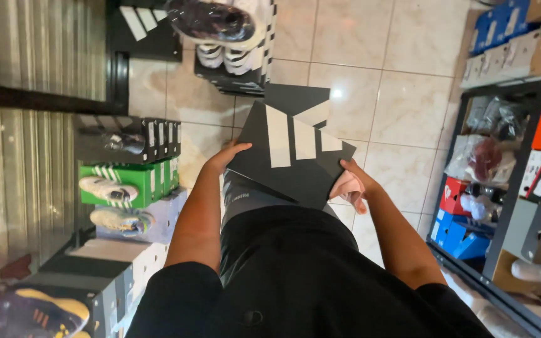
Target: The person wipes the exterior and interior of several black Adidas shoe boxes with a pink cloth. They open each box, wipe the lid and base, then close and stack the boxes on a shelf.
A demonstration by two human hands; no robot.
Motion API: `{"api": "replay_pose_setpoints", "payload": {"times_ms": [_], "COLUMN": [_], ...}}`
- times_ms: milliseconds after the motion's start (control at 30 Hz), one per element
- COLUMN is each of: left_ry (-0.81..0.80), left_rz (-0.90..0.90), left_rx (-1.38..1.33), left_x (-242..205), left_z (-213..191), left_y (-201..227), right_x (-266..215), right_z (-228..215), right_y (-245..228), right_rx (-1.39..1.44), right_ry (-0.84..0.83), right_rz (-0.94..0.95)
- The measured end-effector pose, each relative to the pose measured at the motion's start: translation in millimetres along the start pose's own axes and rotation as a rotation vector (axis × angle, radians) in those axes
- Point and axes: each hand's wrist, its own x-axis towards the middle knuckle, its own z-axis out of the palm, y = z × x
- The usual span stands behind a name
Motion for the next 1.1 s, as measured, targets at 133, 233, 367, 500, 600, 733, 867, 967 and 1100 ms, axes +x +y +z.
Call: {"api": "replay_pose_setpoints", "payload": {"times_ms": [133,233,367,500,600,733,867,967,1100], "left_ry": [-0.055,-0.055,-0.054,0.042,0.164,0.216,0.307,0.355,0.529], "left_rz": [0.027,0.101,0.267,0.326,0.301,0.355,0.391,0.465,0.530], "left_rx": [-0.200,-0.358,-0.367,-0.397,-0.372,-0.426,-0.489,-0.455,-0.388], "left_x": [10,-28,-77,-89,-99,-70,-54,-61,17], "left_z": [-35,-62,-133,-234,-304,-405,-463,-487,-524], "left_y": [-45,-59,-60,-77,-88,-104,-88,-30,-30], "right_x": [-33,-9,176,303,280,353,389,409,442], "right_z": [27,52,79,162,217,271,290,303,315], "right_y": [3,-5,-25,-22,15,78,131,186,237], "right_rx": [0.587,0.859,0.424,0.540,0.470,0.489,0.498,0.468,0.483], "right_ry": [0.421,0.820,0.205,0.463,0.349,0.334,0.362,0.345,0.383], "right_rz": [1.008,1.726,1.880,1.796,1.909,1.674,1.506,1.456,1.456]}}
